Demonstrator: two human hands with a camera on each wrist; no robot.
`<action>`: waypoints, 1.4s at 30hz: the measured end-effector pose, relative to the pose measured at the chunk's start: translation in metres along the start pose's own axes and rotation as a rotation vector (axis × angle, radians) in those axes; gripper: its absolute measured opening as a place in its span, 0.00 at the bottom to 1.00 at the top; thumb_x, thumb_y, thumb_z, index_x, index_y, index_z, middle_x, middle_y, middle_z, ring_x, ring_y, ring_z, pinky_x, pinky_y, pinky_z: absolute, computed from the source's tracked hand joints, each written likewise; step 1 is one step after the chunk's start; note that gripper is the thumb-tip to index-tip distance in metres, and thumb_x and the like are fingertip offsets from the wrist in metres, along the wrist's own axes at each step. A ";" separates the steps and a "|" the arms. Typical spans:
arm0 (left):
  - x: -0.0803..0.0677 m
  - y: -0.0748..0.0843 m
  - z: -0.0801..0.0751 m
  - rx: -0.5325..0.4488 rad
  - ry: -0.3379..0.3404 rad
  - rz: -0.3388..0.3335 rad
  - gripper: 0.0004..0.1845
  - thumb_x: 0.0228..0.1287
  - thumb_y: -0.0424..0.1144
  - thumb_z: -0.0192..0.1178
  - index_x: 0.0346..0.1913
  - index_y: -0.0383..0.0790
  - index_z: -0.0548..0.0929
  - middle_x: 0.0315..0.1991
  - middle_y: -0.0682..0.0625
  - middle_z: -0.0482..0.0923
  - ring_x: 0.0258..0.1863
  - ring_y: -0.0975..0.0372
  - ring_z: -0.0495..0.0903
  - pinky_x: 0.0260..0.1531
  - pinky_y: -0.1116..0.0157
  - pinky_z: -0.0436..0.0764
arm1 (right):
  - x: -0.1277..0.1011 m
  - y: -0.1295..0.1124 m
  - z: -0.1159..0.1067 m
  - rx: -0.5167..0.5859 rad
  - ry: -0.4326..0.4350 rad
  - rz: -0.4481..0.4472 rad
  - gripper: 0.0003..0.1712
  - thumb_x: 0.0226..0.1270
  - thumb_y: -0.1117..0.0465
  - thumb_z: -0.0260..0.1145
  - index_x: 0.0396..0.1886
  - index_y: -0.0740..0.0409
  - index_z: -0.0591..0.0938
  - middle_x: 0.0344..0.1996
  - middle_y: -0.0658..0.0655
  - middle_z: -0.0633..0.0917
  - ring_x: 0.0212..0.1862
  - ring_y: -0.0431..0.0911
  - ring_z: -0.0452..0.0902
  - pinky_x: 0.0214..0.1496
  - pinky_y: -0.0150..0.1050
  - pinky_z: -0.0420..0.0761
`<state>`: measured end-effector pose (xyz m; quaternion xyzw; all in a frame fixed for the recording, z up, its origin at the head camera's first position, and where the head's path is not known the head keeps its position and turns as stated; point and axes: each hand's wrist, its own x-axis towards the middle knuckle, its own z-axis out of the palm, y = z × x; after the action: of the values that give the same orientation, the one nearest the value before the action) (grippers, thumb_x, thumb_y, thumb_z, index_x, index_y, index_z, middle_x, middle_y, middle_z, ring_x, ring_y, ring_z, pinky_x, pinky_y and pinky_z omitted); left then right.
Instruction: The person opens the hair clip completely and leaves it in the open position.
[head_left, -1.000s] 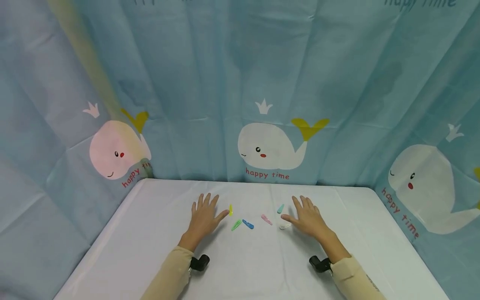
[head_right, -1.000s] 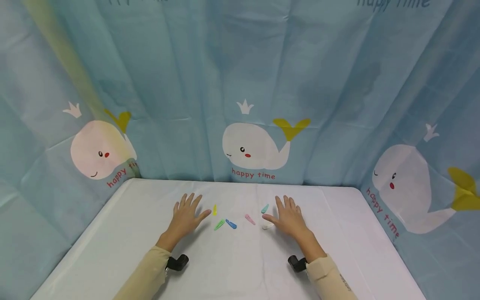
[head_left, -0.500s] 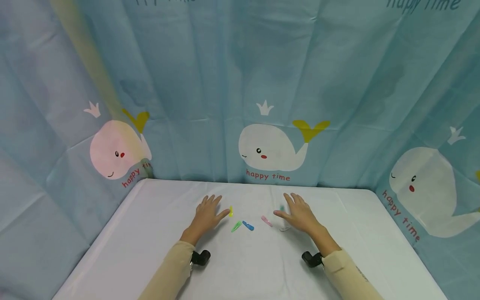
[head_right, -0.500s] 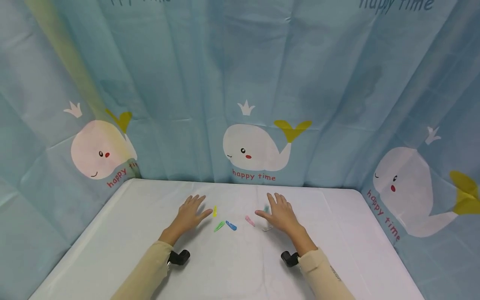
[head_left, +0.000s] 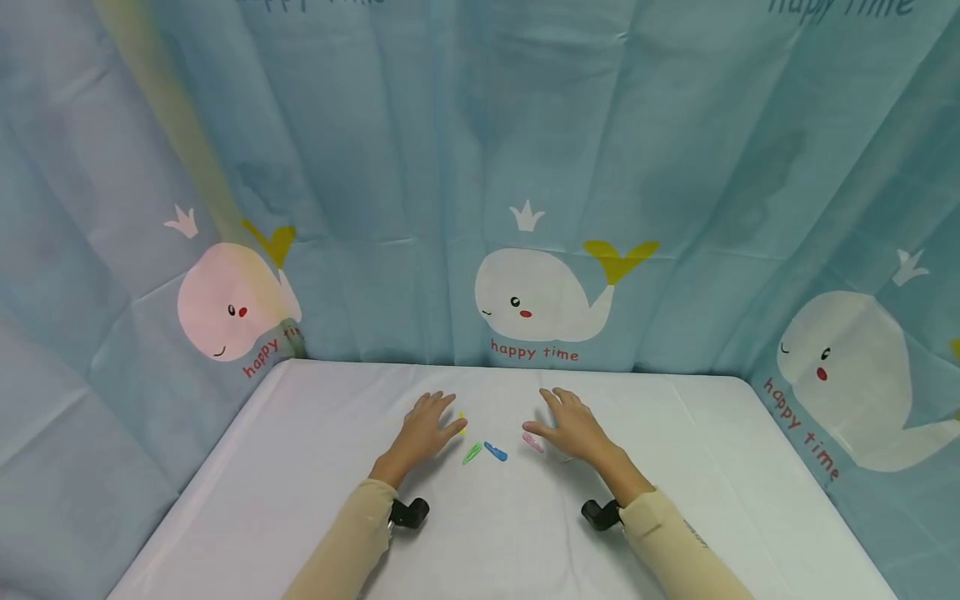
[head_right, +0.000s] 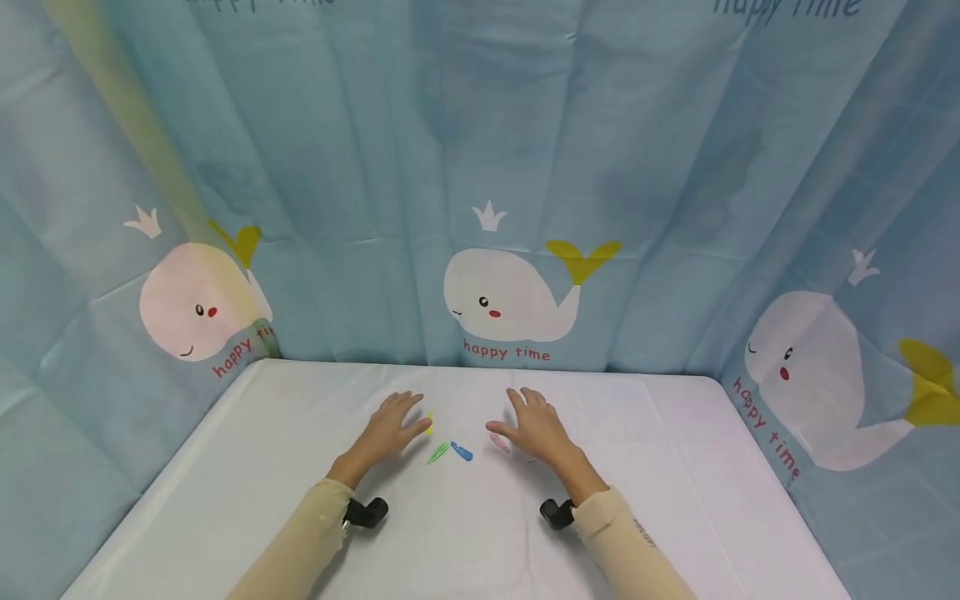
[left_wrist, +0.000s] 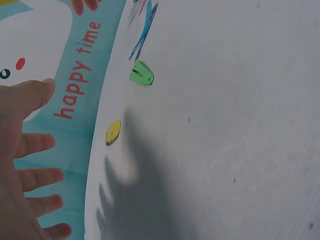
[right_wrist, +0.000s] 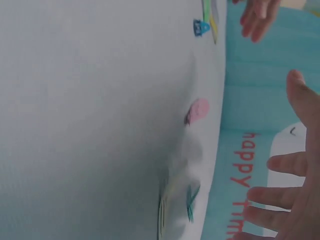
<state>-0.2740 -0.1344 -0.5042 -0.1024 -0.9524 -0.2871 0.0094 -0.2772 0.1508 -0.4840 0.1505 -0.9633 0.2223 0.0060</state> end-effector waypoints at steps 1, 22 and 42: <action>0.000 0.001 0.001 0.005 0.003 0.009 0.32 0.68 0.54 0.57 0.69 0.41 0.69 0.71 0.36 0.62 0.74 0.40 0.54 0.67 0.37 0.55 | 0.000 -0.002 0.002 -0.001 -0.004 -0.003 0.48 0.61 0.34 0.63 0.71 0.60 0.66 0.69 0.68 0.67 0.72 0.63 0.60 0.70 0.62 0.61; -0.007 0.029 0.024 0.086 0.092 0.138 0.15 0.63 0.44 0.64 0.50 0.42 0.84 0.49 0.45 0.80 0.54 0.48 0.74 0.53 0.45 0.72 | 0.001 -0.042 0.026 -0.023 -0.102 -0.110 0.41 0.64 0.37 0.63 0.66 0.60 0.72 0.63 0.65 0.74 0.67 0.60 0.68 0.65 0.59 0.70; -0.003 0.040 0.029 0.229 0.029 0.210 0.09 0.58 0.42 0.69 0.41 0.44 0.87 0.34 0.52 0.81 0.39 0.57 0.75 0.40 0.57 0.75 | 0.002 -0.051 0.032 -0.120 -0.102 -0.217 0.23 0.60 0.50 0.71 0.46 0.64 0.85 0.36 0.58 0.85 0.39 0.50 0.80 0.44 0.45 0.80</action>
<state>-0.2623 -0.0863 -0.5073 -0.1956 -0.9627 -0.1755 0.0648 -0.2625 0.0930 -0.4905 0.2643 -0.9520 0.1543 -0.0098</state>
